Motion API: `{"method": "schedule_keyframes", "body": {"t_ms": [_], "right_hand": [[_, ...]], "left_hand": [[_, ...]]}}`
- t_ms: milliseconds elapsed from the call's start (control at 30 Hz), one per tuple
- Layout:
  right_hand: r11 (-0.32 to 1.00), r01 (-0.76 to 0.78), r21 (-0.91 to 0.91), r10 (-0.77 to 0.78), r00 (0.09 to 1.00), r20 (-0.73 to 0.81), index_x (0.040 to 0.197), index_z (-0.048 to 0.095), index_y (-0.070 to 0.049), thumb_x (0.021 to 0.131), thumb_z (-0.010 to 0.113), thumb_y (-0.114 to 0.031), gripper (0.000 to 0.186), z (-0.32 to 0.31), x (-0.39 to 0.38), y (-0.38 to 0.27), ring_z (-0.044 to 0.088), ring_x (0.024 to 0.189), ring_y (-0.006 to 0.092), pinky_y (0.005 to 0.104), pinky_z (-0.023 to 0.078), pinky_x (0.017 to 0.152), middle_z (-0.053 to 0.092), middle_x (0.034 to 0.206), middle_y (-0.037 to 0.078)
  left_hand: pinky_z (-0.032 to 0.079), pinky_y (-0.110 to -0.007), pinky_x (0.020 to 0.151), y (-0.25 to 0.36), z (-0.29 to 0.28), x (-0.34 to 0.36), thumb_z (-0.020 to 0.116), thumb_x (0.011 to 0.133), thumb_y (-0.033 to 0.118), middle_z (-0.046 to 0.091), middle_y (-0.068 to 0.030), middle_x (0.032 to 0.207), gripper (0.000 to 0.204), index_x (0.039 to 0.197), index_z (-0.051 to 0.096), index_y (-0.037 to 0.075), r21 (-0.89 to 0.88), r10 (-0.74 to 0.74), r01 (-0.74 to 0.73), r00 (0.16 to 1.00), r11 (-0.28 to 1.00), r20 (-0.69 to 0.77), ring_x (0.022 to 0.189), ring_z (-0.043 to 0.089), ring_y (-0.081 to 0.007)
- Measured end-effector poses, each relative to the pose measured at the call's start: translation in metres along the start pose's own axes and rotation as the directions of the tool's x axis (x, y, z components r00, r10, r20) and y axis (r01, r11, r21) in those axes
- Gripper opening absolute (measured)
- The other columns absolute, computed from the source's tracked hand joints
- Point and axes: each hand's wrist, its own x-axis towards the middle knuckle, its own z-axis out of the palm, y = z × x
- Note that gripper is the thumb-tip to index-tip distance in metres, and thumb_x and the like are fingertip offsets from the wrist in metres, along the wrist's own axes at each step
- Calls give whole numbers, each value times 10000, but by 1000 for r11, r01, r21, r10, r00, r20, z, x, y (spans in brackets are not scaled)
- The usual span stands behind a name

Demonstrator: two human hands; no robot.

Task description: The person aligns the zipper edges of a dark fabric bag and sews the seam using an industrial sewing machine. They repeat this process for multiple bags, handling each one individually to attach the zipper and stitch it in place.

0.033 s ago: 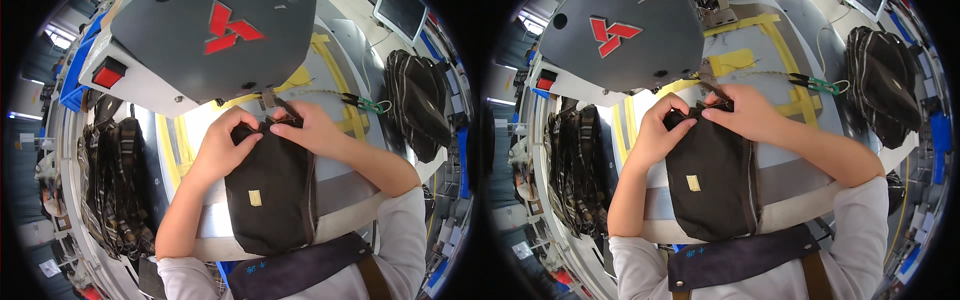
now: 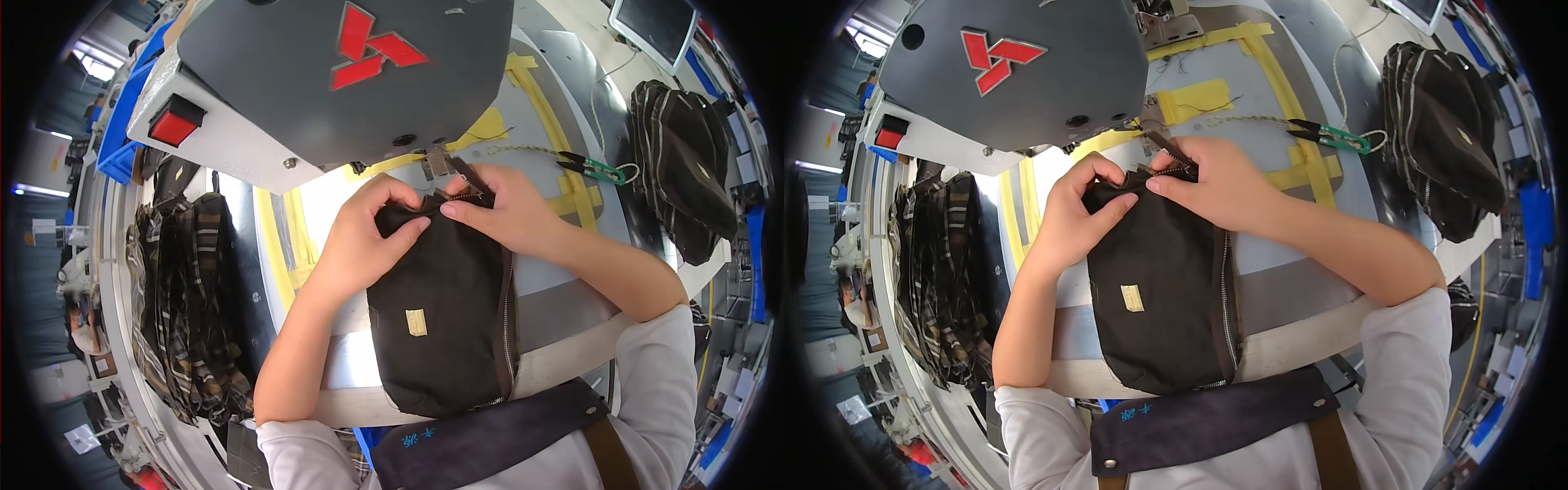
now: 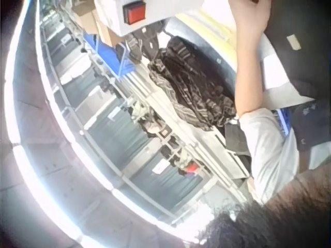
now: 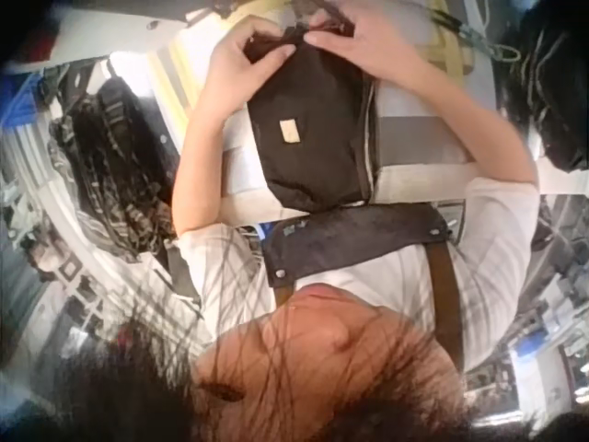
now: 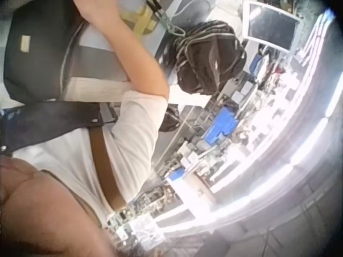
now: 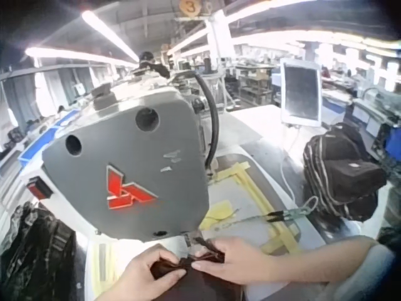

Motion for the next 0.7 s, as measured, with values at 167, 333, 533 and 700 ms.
{"method": "schedule_keyframes", "body": {"t_ms": [167, 333, 533, 700], "right_hand": [[913, 340, -224, -357, 933, -40, 955, 628, -8, 812, 722, -184, 245, 5, -3, 8, 638, 819, 244, 319, 489, 749, 651, 898, 103], [956, 280, -89, -290, 947, -138, 936, 604, -11, 834, 690, -133, 181, 13, -8, 2, 622, 798, 199, 305, 488, 754, 638, 872, 86], [966, 115, 233, -84, 987, -138, 929, 588, -17, 862, 646, -101, 123, 14, -5, 5, 582, 800, 113, 280, 473, 743, 614, 854, 34], [964, 246, 103, -255, 963, 90, 936, 653, -21, 859, 664, -124, 129, 1, -1, 5, 575, 762, 109, 265, 457, 716, 629, 825, 36]], "left_hand": [[478, -297, 772, -2, 0, 1, 702, 764, 9, 612, -84, 873, 177, 928, 646, 47, 159, 162, -150, 985, 976, -64, 832, 617, -224], [495, -312, 729, 1, 16, -3, 674, 736, -77, 630, -84, 842, 180, 880, 629, 21, 337, 314, -237, 930, 911, -193, 781, 619, -256], [516, -338, 634, -2, 19, -3, 676, 665, -66, 645, -67, 841, 253, 870, 649, 79, 461, 565, -460, 817, 759, -114, 740, 637, -260], [514, -319, 650, -9, 13, -3, 715, 643, -89, 648, -72, 826, 270, 862, 656, 58, 229, 462, -421, 871, 877, -167, 747, 641, -240]]}}
